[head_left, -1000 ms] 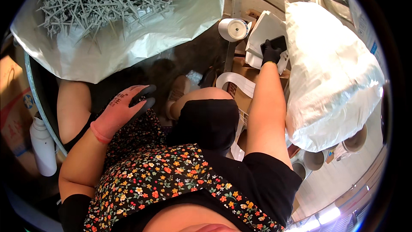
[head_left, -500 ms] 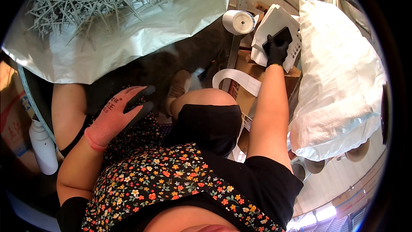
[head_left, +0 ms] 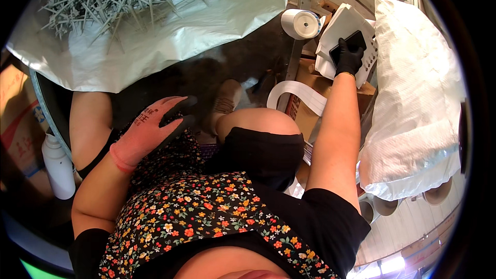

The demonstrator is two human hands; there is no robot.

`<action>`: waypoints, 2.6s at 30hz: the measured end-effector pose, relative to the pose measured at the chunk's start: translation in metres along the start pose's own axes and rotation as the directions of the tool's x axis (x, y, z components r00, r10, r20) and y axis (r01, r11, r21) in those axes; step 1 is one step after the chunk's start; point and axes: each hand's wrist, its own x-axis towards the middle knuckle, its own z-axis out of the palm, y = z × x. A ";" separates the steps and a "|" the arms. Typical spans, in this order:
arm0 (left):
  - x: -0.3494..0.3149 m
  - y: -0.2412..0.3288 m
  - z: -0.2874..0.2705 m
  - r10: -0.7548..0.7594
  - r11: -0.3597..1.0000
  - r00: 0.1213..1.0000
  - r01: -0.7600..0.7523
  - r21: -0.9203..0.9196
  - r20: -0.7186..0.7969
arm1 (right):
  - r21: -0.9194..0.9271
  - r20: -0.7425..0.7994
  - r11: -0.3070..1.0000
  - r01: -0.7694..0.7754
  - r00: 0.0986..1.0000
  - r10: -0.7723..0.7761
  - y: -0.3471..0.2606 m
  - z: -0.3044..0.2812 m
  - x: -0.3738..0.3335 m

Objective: The person assembles white plastic containers by inserting a grey plastic handle into the container body. They then place a black rubber stopper into the container opening and apply a label to the side. The person repeats this process for multiple containers in a warehouse setting.

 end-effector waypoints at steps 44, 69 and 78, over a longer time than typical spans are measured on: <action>-0.220 -0.113 -0.108 0.148 0.960 0.199 -0.266 0.092 -0.969 | 0.135 0.104 0.452 0.882 0.441 -0.891 0.056 -0.048 -0.120; -0.414 -0.189 -0.026 -0.243 0.890 0.013 -0.394 -0.228 -0.970 | 0.621 0.042 0.423 0.660 0.511 -0.859 -0.092 -0.262 -0.339; -0.422 -0.054 0.056 0.232 0.885 0.534 -0.462 -0.050 -0.813 | 0.788 0.302 0.055 -0.613 0.307 -0.902 -0.166 -0.248 -0.434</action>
